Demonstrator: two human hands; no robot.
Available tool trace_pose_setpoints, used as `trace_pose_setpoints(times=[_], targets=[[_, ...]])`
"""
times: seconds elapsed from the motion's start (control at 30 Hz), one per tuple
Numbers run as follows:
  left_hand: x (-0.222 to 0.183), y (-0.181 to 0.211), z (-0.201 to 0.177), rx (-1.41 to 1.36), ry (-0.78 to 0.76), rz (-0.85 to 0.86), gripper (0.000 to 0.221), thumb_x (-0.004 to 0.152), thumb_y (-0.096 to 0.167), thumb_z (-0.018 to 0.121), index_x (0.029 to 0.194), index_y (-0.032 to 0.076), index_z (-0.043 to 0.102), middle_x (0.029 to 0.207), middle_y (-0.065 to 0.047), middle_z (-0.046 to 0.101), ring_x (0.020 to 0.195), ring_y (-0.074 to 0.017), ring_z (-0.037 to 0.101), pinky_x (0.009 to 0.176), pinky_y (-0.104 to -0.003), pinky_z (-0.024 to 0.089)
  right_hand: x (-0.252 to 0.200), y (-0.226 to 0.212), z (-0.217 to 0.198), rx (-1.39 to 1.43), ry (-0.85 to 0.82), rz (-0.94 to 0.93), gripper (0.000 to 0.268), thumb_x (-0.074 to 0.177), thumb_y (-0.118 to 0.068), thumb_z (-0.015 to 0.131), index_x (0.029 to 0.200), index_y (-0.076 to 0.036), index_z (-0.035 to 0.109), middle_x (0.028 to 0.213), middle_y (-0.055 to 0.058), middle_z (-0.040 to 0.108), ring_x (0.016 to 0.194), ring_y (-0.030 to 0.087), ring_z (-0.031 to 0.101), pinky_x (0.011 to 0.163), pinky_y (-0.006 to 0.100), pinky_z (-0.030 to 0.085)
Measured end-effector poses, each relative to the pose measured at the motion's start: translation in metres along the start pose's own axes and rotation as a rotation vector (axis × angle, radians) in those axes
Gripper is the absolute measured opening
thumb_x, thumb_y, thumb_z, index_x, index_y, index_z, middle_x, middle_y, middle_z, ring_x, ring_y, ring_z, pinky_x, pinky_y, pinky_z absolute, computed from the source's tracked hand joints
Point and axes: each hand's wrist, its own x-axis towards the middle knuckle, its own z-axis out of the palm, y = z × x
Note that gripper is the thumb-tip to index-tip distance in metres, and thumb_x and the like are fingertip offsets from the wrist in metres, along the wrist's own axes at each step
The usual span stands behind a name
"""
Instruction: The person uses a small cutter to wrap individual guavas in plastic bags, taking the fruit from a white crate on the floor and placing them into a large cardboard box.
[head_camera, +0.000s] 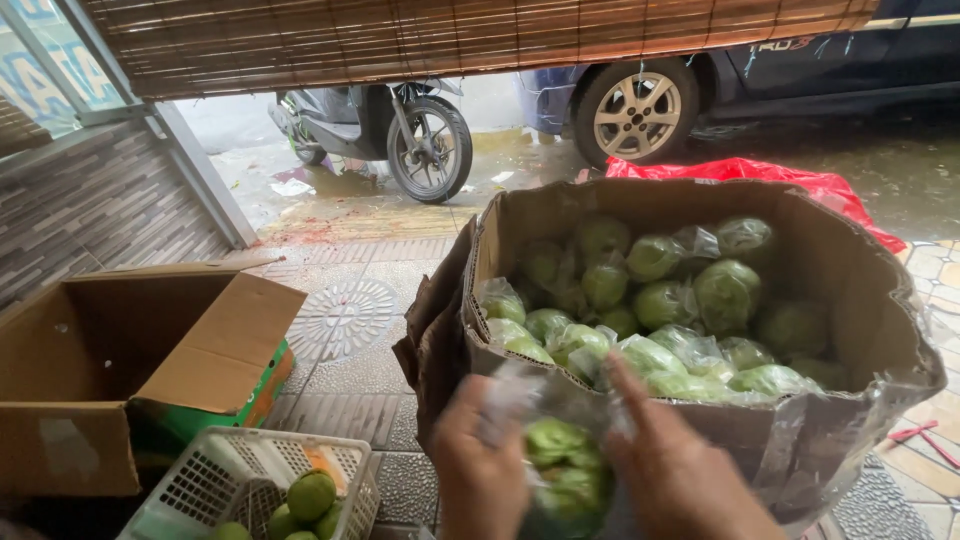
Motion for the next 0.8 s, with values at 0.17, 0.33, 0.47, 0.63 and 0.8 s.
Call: trace_pose_setpoints(times=[0.17,0.33,0.47,0.63,0.8], targets=[[0.036,0.012,-0.047,-0.124,-0.053,-0.407,0.017,0.095,0.016,0.063,0.094,0.008,0.078,0.088,-0.012,0.084,0.071,-0.0223,0.076,0.055,-0.033,0.06,0.029,0.056,-0.003,0.279,0.289,-0.428,0.072,0.085,-0.031,0.065,0.154,-0.032,0.042,0.118,0.008,0.062,0.105,0.023,0.055,0.086,0.033,0.046],[0.008,-0.007,-0.028,-0.075,-0.114,-0.031,0.009,0.089,0.008,0.066,0.086,0.013,0.073,0.07,-0.004,0.075,0.055,-0.0137,0.061,0.044,-0.029,0.046,0.035,0.052,0.036,0.973,0.068,-0.432,0.039,0.08,-0.002,0.083,0.118,0.001,0.08,0.061,0.006,0.042,0.04,0.02,0.044,0.034,0.034,0.034],[-0.003,0.004,-0.019,-0.066,-0.055,0.151,0.011,0.085,0.012,0.075,0.079,0.014,0.066,0.056,0.002,0.061,0.045,-0.01,0.05,0.04,-0.028,0.036,0.032,0.036,0.044,0.72,0.117,-0.343,0.076,0.056,-0.022,0.098,0.128,-0.015,0.076,0.107,0.001,0.091,0.096,0.007,0.075,0.087,0.023,0.059],[-0.015,0.017,-0.017,-0.093,-0.001,0.21,0.028,0.091,0.044,0.062,0.081,0.019,0.07,0.051,0.007,0.055,0.041,-0.0064,0.045,0.039,-0.025,0.035,0.033,0.029,0.04,0.679,0.027,-0.311,0.072,0.053,-0.017,0.104,0.121,-0.014,0.084,0.1,0.001,0.092,0.094,0.007,0.073,0.089,0.022,0.058],[-0.021,0.012,-0.001,-0.578,0.265,-0.342,0.033,0.079,0.027,0.082,0.062,-0.001,0.078,0.051,-0.014,0.073,0.04,-0.0204,0.063,0.035,-0.027,0.044,0.064,0.059,0.052,0.946,-0.473,-0.436,0.083,0.058,-0.021,0.092,0.136,0.0,0.07,0.118,0.015,0.084,0.103,0.023,0.077,0.093,0.033,0.054]])
